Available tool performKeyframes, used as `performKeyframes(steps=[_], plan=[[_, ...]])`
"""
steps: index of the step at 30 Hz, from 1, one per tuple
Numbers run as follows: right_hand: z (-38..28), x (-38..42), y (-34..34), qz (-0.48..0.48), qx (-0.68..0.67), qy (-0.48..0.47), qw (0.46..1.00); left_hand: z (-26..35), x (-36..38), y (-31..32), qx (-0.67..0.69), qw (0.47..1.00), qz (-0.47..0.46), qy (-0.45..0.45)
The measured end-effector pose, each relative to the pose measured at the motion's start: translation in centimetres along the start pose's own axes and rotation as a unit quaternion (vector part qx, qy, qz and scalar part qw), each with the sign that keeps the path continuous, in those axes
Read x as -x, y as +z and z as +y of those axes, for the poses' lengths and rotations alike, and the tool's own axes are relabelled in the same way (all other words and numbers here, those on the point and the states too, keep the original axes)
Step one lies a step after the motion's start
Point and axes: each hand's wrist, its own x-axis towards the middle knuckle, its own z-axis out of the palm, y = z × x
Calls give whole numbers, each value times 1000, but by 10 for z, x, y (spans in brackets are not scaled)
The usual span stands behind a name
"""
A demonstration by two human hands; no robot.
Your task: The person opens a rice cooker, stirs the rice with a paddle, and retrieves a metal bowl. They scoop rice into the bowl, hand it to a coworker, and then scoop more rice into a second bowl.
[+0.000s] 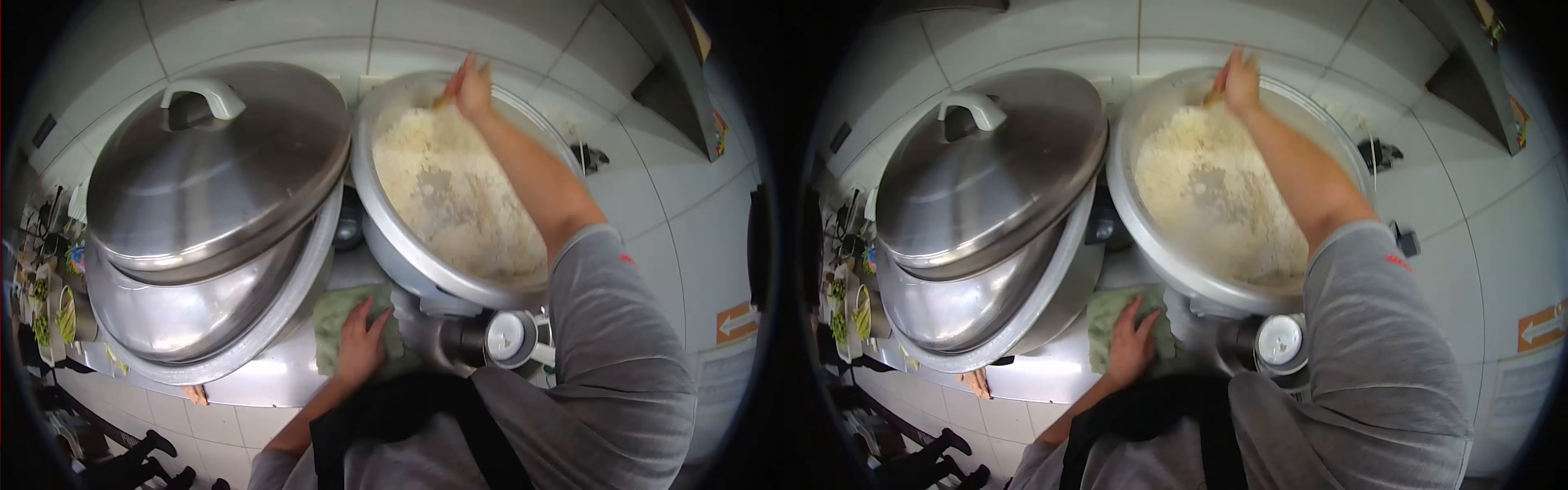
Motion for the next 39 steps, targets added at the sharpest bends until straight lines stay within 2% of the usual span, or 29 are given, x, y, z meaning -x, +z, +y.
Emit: performKeyframes(steps=[1,2,3,4,6,7,9,11,13,16,17,19,20,22,23,24,26,27,29,30,32,33,35,36,38,39], plan=[[9,3,2,-11,-6,-7,1000,15,0,-8,-148,986,-51,-48],[16,32,-2,-25,13,28,999,23,4,-11,-288,946,-109,-102],[22,58,-5,-41,35,68,996,18,10,-13,-295,933,-168,-117],[20,74,-13,-43,30,79,996,15,16,-10,-297,931,-173,-127],[-8,88,-35,-65,-43,194,978,4,17,-2,-317,938,-113,-84],[-22,95,-39,-64,-40,197,978,0,19,2,-314,939,-115,-85],[-51,99,-45,-142,-31,354,924,-9,20,7,-263,962,-54,-45],[-48,55,-23,-78,-37,203,975,-14,21,3,-216,975,-43,-26],[-37,14,3,-100,-129,102,981,-11,22,5,-166,986,5,0],[5,58,24,-93,-124,156,976,-16,21,0,-173,984,-47,2],[-1,64,17,-96,-127,155,975,-5,14,-5,-176,983,-44,1],[-11,81,-10,-167,-103,200,960,41,-3,-20,-156,984,-31,-78],[-18,93,-18,-169,-105,201,959,54,-12,-24,-157,984,-29,-80],[-41,118,-30,-174,-89,343,919,74,-30,-33,-80,992,91,-16],[-54,119,-31,-227,-75,396,887,84,-39,-36,-65,987,141,35],[-59,103,-21,-231,-75,394,887,93,-49,-40,-66,987,145,36],[-52,57,8,-132,-66,175,973,113,-65,-45,-142,951,214,171],[-37,43,16,-133,-66,177,973,125,-75,-45,-143,952,214,168],[1,25,22,-69,2,94,993,144,-94,-47,-177,942,203,202],[5,30,17,-67,-3,90,994,144,-97,-46,-181,940,202,207],[14,58,-2,-180,-47,182,965,140,-98,-43,-174,948,181,198],[8,75,-17,-180,-49,188,964,141,-96,-44,-174,949,177,193],[-25,90,-38,-188,-128,345,910,145,-98,-49,-177,952,170,183],[-37,88,-28,-192,-129,346,909,146,-97,-50,-179,952,173,181],[-57,84,-4,-210,-44,276,937,150,-97,-49,-183,950,170,186],[-54,63,13,-210,-116,236,942,151,-97,-47,-181,951,167,185]])
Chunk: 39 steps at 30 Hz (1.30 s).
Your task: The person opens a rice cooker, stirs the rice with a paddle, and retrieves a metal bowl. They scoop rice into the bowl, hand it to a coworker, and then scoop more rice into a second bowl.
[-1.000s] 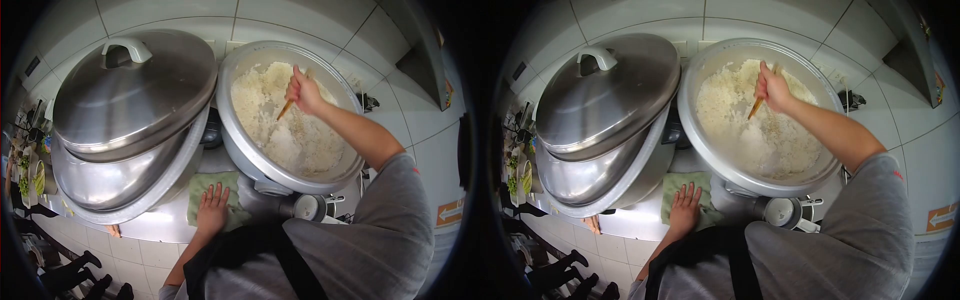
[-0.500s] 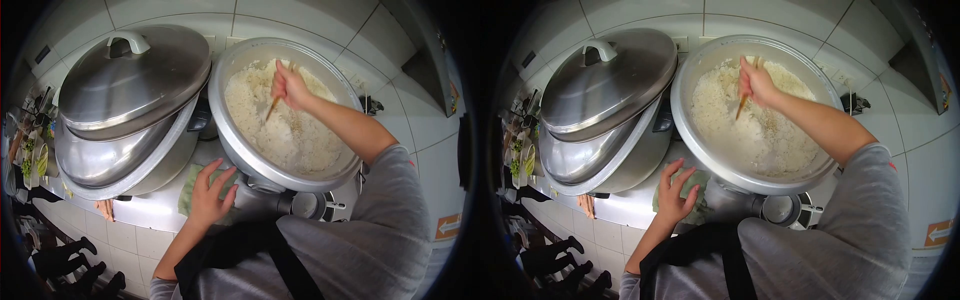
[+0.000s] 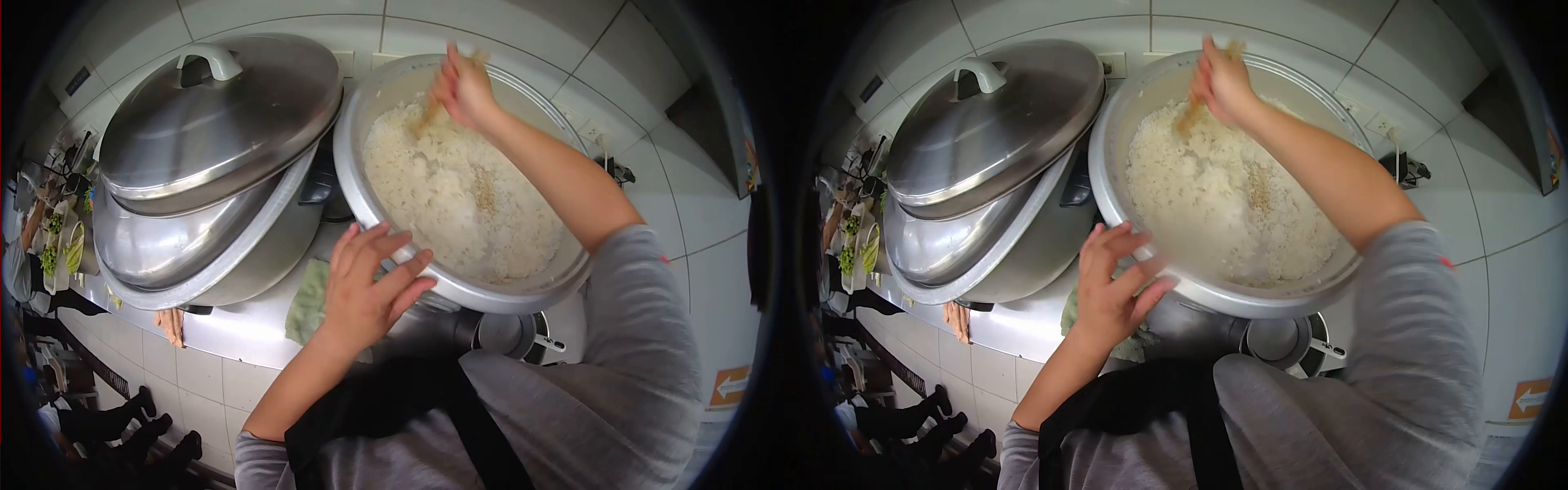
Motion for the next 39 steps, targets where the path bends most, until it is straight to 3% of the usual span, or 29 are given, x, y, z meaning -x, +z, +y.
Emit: performKeyframes(steps=[1,3,5,7,12,14,16,17,18,19,20,21,22,24,25,26,27,29,30,31,32,33,34,35,36,37,38,39], plan=[[-2,-24,8,-20,-58,-55,997,2,-1,1,-16,1000,19,-3],[37,-24,29,26,-18,-57,998,7,-1,3,-35,999,40,-3],[57,-11,30,76,20,-59,995,10,3,6,1,992,86,-89],[62,12,17,-46,28,-33,998,13,2,6,6,993,86,-83],[44,55,-22,-18,51,27,998,21,-4,2,30,996,77,-32],[23,73,-29,-22,84,113,990,19,6,8,56,992,108,-29],[7,74,-19,-31,128,94,987,9,33,22,82,987,137,-22],[-3,70,-15,-44,170,73,982,-6,67,32,148,982,96,65],[-13,63,-12,-57,118,60,990,-11,87,41,213,964,54,150],[-6,72,-12,-46,118,66,990,-4,92,47,224,962,48,147],[2,85,-12,-58,106,84,989,6,95,53,240,945,-211,73],[7,99,-15,-70,93,99,988,15,98,61,235,858,-456,1],[10,114,-23,-83,127,102,983,21,104,74,241,851,-466,5],[0,129,-31,-79,182,151,968,36,121,115,368,813,-422,-161],[-5,136,-33,-91,239,193,947,45,126,135,349,817,-422,-182],[-3,141,-27,-31,304,114,945,53,131,163,377,754,-473,-256],[-11,141,-30,-25,303,116,945,63,136,184,378,752,-477,-253],[-29,137,-37,-49,131,40,989,81,141,209,360,767,-440,-297],[-9,156,-35,51,291,23,955,85,128,198,361,768,-438,-297],[-7,167,-36,50,293,23,955,91,106,173,412,686,-459,-387],[-9,180,-41,-11,305,167,937,96,97,157,457,588,-472,-471],[-12,187,-36,-74,312,307,896,100,104,162,461,587,-468,-473],[-24,184,-31,-37,351,293,889,106,108,169,468,616,-413,-480],[-43,177,-27,-53,309,228,922,110,114,172,470,642,-360,-487],[-64,166,-34,-67,264,162,948,113,111,161,533,557,-338,-540],[-92,142,-58,-208,132,217,944,112,114,156,536,554,-335,-542],[-107,125,-73,-341,-6,263,902,108,120,152,554,545,-334,-533],[-101,149,-58,-245,-95,218,940,103,126,147,570,537,-334,-524]])
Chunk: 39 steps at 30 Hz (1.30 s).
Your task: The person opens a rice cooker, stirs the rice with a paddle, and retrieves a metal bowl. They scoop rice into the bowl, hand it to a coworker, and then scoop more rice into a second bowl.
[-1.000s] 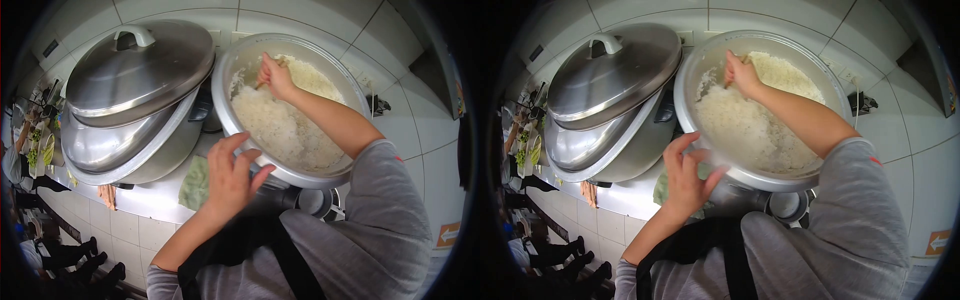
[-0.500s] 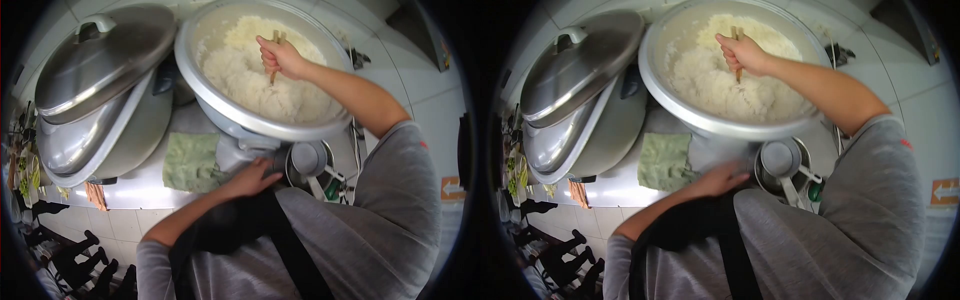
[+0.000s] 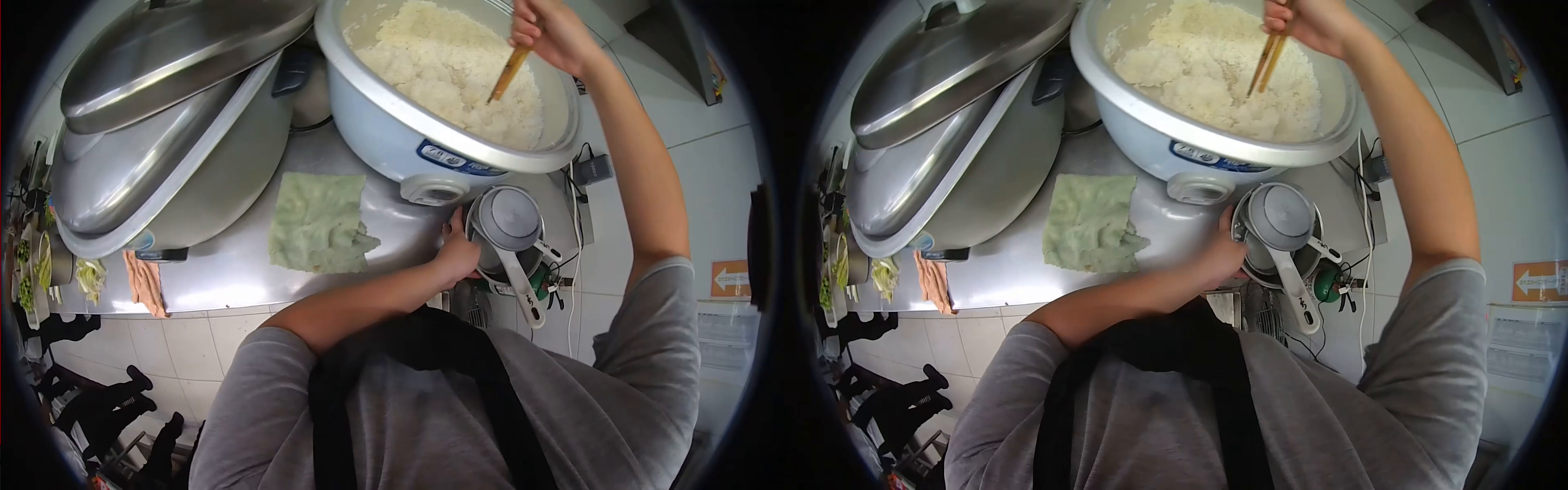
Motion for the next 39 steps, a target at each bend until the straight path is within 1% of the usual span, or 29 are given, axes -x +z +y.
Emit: performKeyframes(steps=[1,2,3,5,8,9,10,12,13,14,15,16,17,18,20,21,23,24,26,28,29,30,32,33,35,36,37,38,39], plan=[[4,8,25,135,185,-36,973,-4,6,-7,1,1000,0,0],[3,15,50,263,359,-70,893,-8,13,-14,21,1000,-9,-7],[6,18,70,265,359,-68,892,-11,21,-21,41,999,-19,-14],[12,25,101,399,428,-92,805,10,63,-35,29,999,-36,-20],[-2,56,83,401,440,-129,793,39,125,-67,14,998,-53,-30],[-1,59,85,392,413,-150,808,44,144,-79,16,998,-53,-37],[3,62,86,395,412,-155,806,50,161,-91,15,999,-32,-42],[21,50,122,470,475,-136,732,55,186,-117,7,999,-11,-42],[23,52,125,471,475,-144,729,57,196,-131,17,999,22,-42],[28,58,122,461,469,-88,748,60,205,-142,26,997,56,-41],[32,64,115,449,462,-33,764,63,212,-152,19,998,56,-33],[28,75,96,379,447,44,809,67,218,-160,27,995,89,-26],[36,77,89,383,439,57,811,70,223,-166,36,992,122,-18],[37,76,89,383,439,87,808,69,223,-174,33,992,124,-8],[32,67,85,414,397,97,813,62,215,-187,53,980,188,26],[25,59,76,409,402,91,814,63,212,-190,62,978,200,20],[5,34,45,417,368,-94,826,58,198,-198,91,975,202,30],[-2,15,23,411,370,-97,828,57,192,-198,119,972,200,32],[-7,-33,-27,384,270,-289,834,59,184,-189,124,965,227,46],[9,-81,-64,359,141,-334,860,48,170,-189,128,960,242,53],[30,-97,-59,352,165,-295,873,32,161,-204,153,963,216,54],[56,-102,-46,345,189,-256,883,34,165,-199,151,962,221,53],[84,-90,-21,318,220,-80,919,39,175,-184,151,956,238,83],[90,-79,-16,315,217,-76,921,30,180,-187,179,955,218,96],[85,-65,-4,148,129,93,976,24,191,-185,190,950,224,107],[67,-71,1,138,128,100,977,22,196,-183,200,945,229,124],[44,-83,6,206,139,-41,968,19,200,-182,207,938,246,130],[29,-101,6,265,146,-181,936,14,205,-181,204,932,266,140],[28,-115,-11,264,162,-203,929,11,213,-181,185,927,287,153]])
